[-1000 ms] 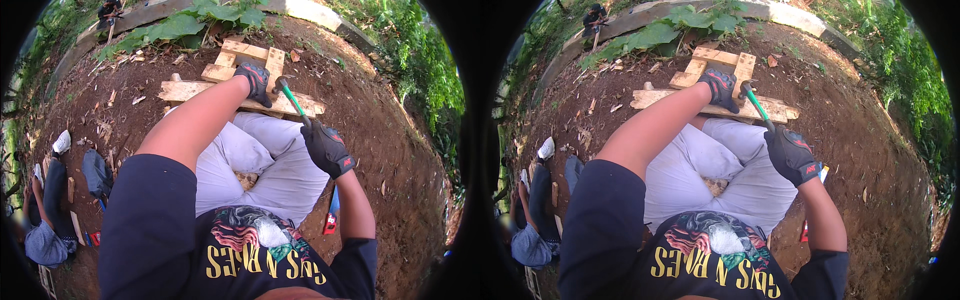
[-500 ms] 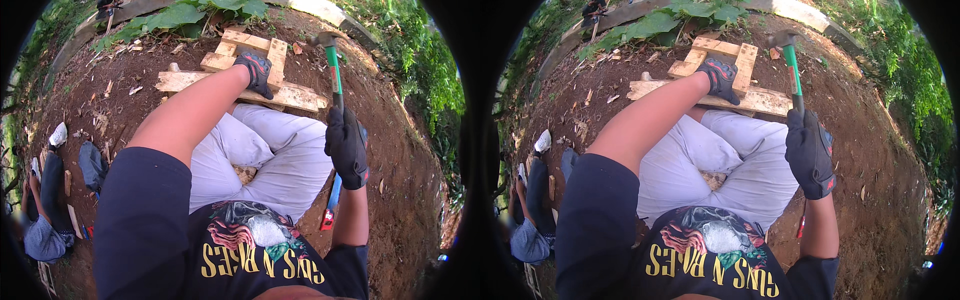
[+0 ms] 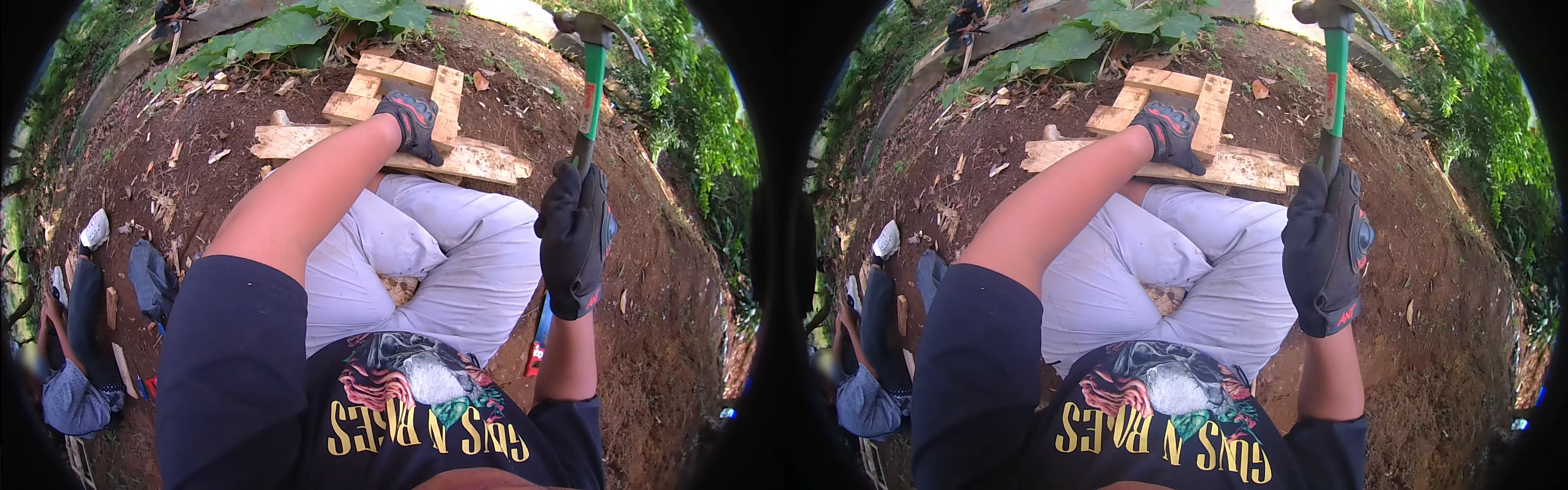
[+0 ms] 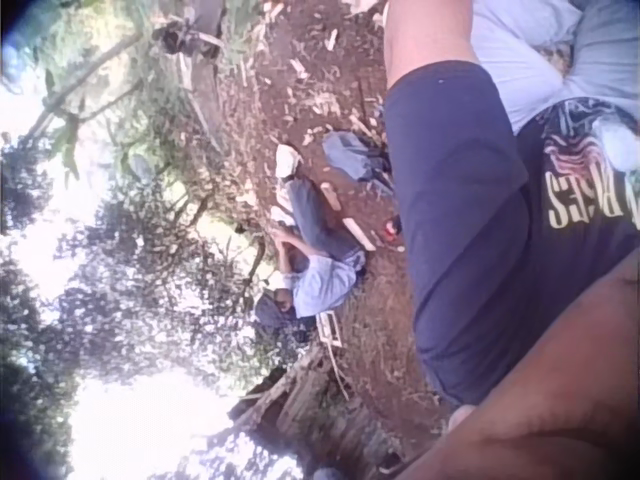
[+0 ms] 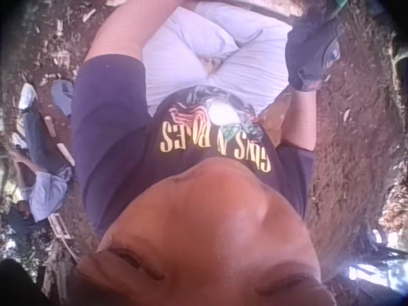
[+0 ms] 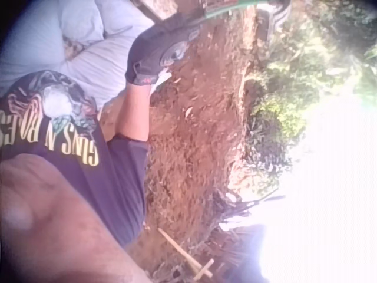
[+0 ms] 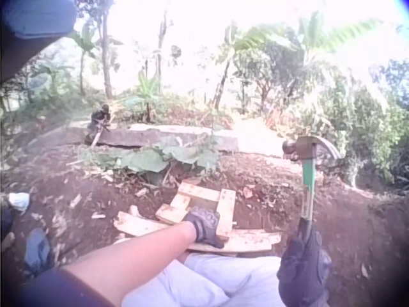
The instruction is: The person sits on the ground and uses a hammer to drive nails into a small wooden frame. They repeatedly adjust the position of the wooden pieces and strike the nails to secure the structure.
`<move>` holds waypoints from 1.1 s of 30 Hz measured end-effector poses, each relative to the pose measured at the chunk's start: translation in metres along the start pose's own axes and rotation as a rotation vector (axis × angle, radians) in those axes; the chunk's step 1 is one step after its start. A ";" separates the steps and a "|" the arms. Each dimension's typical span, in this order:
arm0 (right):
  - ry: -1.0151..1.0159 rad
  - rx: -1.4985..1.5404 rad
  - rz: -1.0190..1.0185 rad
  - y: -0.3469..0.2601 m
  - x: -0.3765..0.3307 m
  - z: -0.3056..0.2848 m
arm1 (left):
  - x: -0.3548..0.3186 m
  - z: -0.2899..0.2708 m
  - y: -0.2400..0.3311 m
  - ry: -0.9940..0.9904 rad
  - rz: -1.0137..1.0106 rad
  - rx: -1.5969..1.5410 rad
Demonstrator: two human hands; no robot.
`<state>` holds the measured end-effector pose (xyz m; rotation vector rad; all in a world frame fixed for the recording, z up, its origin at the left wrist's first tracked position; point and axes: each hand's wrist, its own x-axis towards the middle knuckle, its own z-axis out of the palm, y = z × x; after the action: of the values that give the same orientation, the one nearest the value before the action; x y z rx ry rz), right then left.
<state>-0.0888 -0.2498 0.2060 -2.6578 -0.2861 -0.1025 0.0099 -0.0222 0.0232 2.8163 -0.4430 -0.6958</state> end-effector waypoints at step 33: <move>-0.239 -0.243 -0.116 0.040 -0.033 0.042 | -0.012 -0.002 -0.024 -0.011 0.087 0.073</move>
<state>-0.1108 -0.2712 0.1471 -2.8963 -0.5366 0.1542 0.0067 0.0039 0.0236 2.8417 -0.6008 -0.6915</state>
